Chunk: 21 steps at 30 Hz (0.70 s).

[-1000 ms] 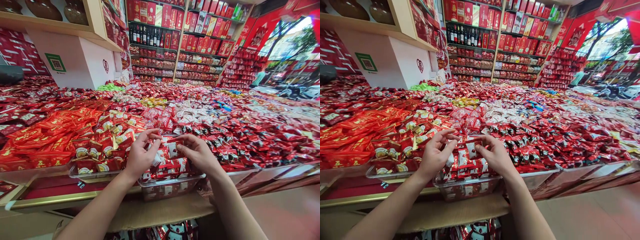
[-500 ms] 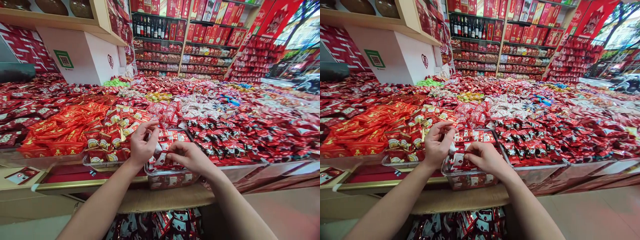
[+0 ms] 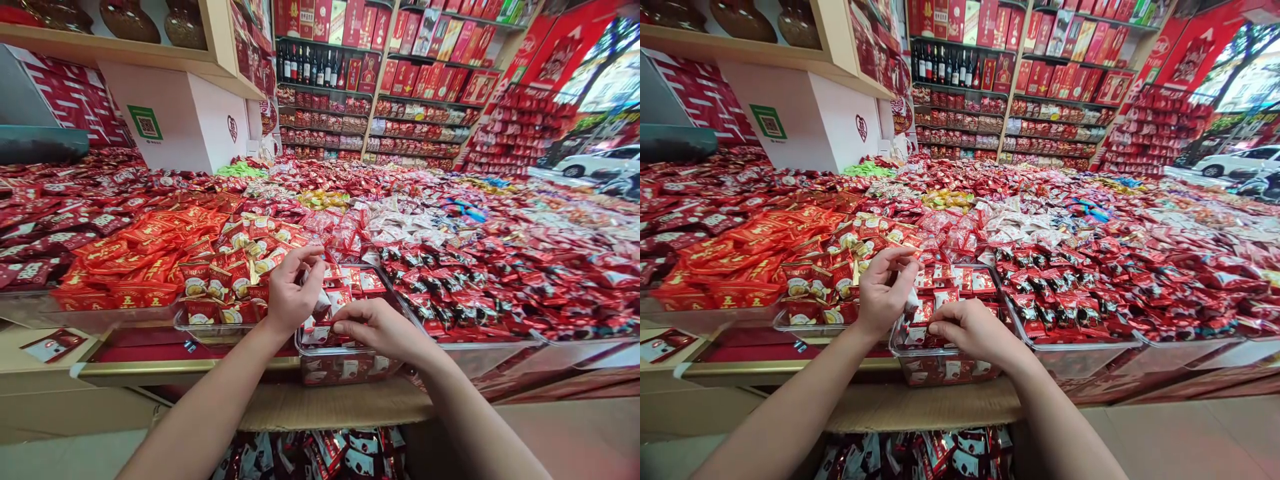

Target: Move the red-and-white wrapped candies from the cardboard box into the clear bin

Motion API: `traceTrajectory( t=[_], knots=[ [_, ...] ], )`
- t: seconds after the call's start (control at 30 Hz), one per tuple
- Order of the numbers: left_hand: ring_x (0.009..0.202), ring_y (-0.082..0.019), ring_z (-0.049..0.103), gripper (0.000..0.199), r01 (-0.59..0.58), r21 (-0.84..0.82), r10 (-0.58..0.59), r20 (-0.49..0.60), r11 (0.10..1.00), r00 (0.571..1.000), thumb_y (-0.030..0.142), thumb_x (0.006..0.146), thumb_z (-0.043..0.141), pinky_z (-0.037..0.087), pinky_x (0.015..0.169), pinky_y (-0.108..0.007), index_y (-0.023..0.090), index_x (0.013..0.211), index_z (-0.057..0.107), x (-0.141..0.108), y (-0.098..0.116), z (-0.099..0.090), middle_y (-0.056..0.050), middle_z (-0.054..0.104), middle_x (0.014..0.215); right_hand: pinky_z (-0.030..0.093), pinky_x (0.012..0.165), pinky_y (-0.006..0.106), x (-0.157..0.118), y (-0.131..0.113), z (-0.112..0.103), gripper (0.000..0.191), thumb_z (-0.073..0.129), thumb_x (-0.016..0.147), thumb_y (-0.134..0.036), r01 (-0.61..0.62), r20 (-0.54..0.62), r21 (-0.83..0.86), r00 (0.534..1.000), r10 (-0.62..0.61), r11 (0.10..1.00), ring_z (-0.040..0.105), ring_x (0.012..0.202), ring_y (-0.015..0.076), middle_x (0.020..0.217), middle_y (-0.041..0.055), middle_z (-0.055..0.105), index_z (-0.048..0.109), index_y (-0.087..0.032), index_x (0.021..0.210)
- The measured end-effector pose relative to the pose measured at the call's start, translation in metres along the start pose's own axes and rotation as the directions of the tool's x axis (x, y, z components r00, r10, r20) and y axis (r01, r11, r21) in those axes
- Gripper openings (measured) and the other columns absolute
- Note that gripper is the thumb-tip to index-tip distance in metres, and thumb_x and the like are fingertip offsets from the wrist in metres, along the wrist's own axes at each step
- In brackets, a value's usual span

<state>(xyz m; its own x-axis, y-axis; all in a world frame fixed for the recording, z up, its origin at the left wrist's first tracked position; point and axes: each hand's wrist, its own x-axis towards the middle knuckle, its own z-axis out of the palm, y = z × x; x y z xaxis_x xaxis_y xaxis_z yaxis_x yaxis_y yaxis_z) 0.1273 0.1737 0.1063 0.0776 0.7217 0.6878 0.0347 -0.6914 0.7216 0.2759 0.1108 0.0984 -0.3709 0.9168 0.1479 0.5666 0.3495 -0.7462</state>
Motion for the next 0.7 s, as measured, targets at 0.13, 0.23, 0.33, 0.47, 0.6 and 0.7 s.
traceTrajectory(
  t=[0.13,0.23,0.33,0.47,0.6,0.7],
  knots=[
    [0.069,-0.012,0.056,0.016,-0.012,0.006,0.012,0.017,1.0,1.0,0.017,0.078,0.053,0.046,0.062,-0.023,0.019,0.094,0.056,-0.0011,-0.0005,0.0002,-0.001,0.06,0.077,0.04,0.052,0.022,0.0018,0.0003,0.0025,0.017,0.047,0.081,-0.022,0.001,0.022,-0.022,1.0,-0.001,1.0,0.052,0.057,0.0124,0.066,0.0,0.062,0.064,-0.018,0.078],
    [0.069,-0.013,0.056,0.015,-0.003,0.001,0.003,0.021,1.0,1.0,0.018,0.079,0.053,0.047,0.062,-0.024,0.02,0.094,0.056,-0.002,-0.0022,0.0001,-0.001,0.06,0.078,0.042,0.055,0.023,0.002,-0.0013,0.0035,0.013,0.05,0.08,-0.022,0.017,0.005,0.017,1.0,-0.017,1.0,0.054,0.061,0.0134,0.071,0.0005,0.064,0.063,-0.019,0.084],
    [0.069,-0.013,0.057,0.016,0.019,-0.006,-0.019,0.019,1.0,1.0,0.02,0.079,0.053,0.047,0.062,-0.024,0.021,0.095,0.056,-0.0018,-0.0042,-0.0007,-0.001,0.06,0.077,0.044,0.061,0.025,0.0016,-0.0023,0.0038,0.015,0.049,0.08,-0.02,0.051,0.018,0.045,0.998,-0.052,0.998,0.057,0.067,0.0143,0.077,0.0012,0.065,0.062,-0.02,0.088],
    [0.068,-0.013,0.058,0.015,0.041,-0.003,-0.041,0.009,0.999,0.999,0.023,0.079,0.054,0.047,0.058,-0.023,0.021,0.094,0.056,-0.0004,-0.005,-0.0024,-0.001,0.06,0.078,0.044,0.06,0.025,-0.0003,-0.0031,0.0026,0.017,0.047,0.081,-0.021,0.051,0.056,0.004,0.997,-0.051,0.999,0.057,0.065,0.0142,0.075,0.001,0.065,0.063,-0.02,0.087],
    [0.065,-0.012,0.058,0.018,0.075,-0.034,-0.075,0.018,0.997,0.997,0.025,0.082,0.05,0.046,0.056,-0.021,0.022,0.099,0.052,0.0008,-0.0028,-0.0023,-0.001,0.06,0.078,0.045,0.06,0.026,-0.0009,-0.0044,0.0016,0.018,0.054,0.078,-0.029,0.012,-0.002,0.09,1.0,-0.012,0.996,0.058,0.067,0.0148,0.078,0.0019,0.065,0.062,-0.02,0.091],
    [0.067,-0.012,0.058,0.02,0.09,-0.055,-0.09,0.003,0.994,0.996,0.026,0.085,0.045,0.045,0.057,-0.021,0.023,0.105,0.048,0.0003,0.0004,0.0004,-0.001,0.06,0.078,0.046,0.066,0.028,0.0022,-0.0046,0.0051,0.025,0.06,0.074,-0.036,0.069,-0.177,0.232,0.984,-0.027,0.97,0.058,0.075,0.0162,0.085,0.0045,0.065,0.06,-0.019,0.091]
  ],
)
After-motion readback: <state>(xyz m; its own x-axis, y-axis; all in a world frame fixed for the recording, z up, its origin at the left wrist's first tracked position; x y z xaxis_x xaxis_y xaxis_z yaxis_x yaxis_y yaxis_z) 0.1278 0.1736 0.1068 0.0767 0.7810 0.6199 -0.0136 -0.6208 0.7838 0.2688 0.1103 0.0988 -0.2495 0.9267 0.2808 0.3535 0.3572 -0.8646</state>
